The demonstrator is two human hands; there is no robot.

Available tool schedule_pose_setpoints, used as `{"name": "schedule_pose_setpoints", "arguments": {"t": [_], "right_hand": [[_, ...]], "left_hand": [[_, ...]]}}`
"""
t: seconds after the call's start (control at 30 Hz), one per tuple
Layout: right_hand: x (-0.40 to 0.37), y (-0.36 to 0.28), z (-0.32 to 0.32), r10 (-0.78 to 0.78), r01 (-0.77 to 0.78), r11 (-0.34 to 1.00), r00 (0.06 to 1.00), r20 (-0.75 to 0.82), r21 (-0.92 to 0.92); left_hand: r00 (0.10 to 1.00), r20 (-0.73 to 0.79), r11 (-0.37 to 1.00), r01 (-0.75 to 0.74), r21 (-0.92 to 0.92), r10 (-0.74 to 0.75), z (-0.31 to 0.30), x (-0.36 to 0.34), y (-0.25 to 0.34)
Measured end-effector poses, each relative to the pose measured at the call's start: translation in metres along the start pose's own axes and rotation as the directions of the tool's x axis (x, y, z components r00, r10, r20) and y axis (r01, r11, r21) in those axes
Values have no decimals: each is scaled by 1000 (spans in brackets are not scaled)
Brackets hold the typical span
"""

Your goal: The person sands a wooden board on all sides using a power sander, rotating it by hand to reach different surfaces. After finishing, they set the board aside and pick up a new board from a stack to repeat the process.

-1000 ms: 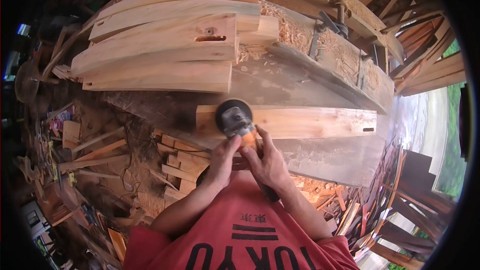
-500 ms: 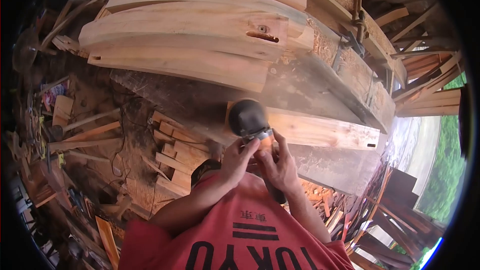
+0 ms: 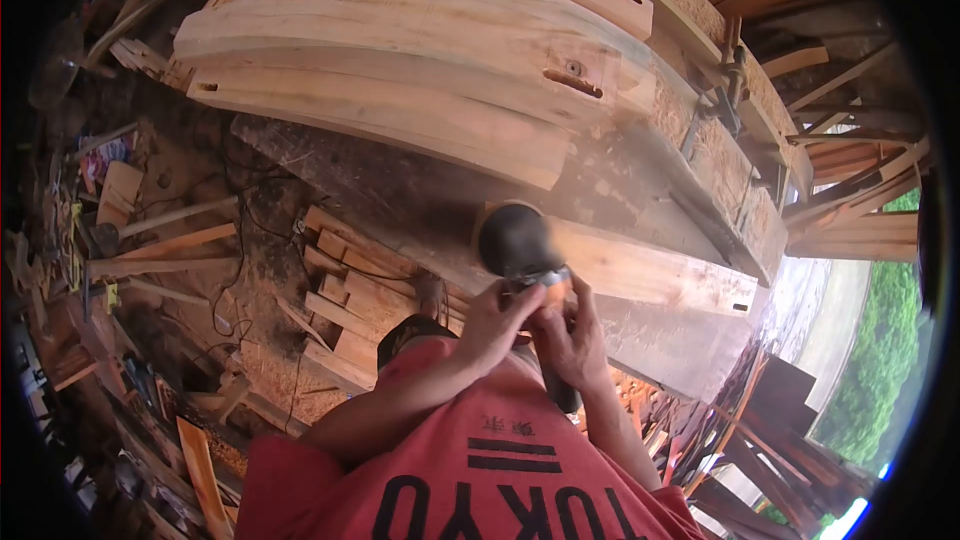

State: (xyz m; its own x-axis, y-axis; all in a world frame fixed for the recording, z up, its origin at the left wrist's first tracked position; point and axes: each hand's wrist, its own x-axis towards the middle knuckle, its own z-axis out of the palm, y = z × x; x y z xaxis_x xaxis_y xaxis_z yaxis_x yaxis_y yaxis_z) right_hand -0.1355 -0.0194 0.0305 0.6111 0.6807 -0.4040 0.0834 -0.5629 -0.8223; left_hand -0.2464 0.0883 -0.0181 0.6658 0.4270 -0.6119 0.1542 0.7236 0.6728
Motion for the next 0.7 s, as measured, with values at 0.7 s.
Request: {"name": "schedule_pose_setpoints", "arguments": {"t": [0.7], "right_hand": [[-23,44,-54,123,-74,962,976,-179,261]], "left_hand": [[986,168,965,-51,257,7,78,22,-15]]}}
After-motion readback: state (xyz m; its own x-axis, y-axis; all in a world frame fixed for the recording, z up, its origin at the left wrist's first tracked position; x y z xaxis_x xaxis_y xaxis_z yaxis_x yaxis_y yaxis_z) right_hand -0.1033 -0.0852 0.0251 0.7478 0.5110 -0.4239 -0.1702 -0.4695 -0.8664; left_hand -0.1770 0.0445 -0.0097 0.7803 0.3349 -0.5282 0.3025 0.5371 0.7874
